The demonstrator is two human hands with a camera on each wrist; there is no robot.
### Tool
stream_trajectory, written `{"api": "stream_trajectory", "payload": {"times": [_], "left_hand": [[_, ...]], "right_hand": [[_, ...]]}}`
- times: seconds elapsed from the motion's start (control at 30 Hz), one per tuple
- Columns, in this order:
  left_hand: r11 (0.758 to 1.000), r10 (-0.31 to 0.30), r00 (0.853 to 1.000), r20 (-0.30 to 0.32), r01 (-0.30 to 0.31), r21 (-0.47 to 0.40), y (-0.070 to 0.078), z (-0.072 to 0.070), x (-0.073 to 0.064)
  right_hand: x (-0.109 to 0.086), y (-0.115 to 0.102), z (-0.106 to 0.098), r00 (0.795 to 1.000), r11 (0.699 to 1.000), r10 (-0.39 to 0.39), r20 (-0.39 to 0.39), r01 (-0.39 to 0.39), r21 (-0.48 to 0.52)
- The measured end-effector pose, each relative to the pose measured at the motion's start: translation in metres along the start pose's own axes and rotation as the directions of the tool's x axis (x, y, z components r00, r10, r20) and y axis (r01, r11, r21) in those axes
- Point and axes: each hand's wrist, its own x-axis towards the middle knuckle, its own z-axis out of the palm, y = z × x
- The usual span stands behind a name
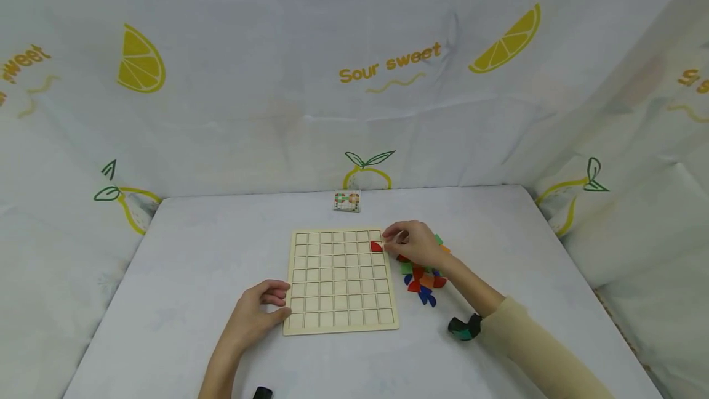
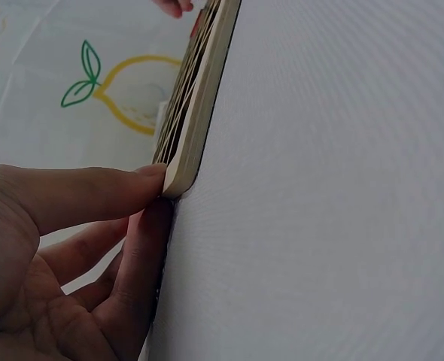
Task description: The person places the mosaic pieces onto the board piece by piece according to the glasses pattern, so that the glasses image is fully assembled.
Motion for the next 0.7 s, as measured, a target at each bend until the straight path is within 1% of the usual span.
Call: {"api": "stream_trajectory", "payload": {"times": [0.17,0.27,0.4,0.5,0.6,0.7], "left_hand": [[1.000,0.010,1.000,-0.008,-0.010,0.010,0.001,0.001,0.000],[1.000,0.012,1.000,-0.009,-0.012,0.016,0.001,0.001,0.000],[1.000,0.009,1.000,-0.009,-0.009,0.017,0.000,0.001,-0.001],[1.000,0.009,1.000,-0.008,-0.008,0.013,0.000,0.001,-0.001],[1.000,0.008,1.000,-0.008,-0.008,0.010,0.001,0.001,-0.001],[1.000,0.006,1.000,-0.009,-0.005,0.010,0.001,0.001,-0.001]], "right_hand": [[-0.006,0.006,-0.008,0.999,0.999,0.048,-0.020,-0.048,0.020],[-0.010,0.012,-0.012,0.998,0.998,0.060,-0.032,-0.059,0.024],[-0.015,0.021,-0.015,0.997,0.998,0.060,-0.041,-0.060,0.018],[-0.019,0.027,-0.018,0.998,0.999,0.046,-0.043,-0.045,0.009],[-0.024,0.031,-0.020,0.999,0.999,0.035,-0.034,-0.034,0.003],[-0.030,0.034,-0.022,0.999,0.999,0.041,-0.024,-0.041,-0.006]]}}
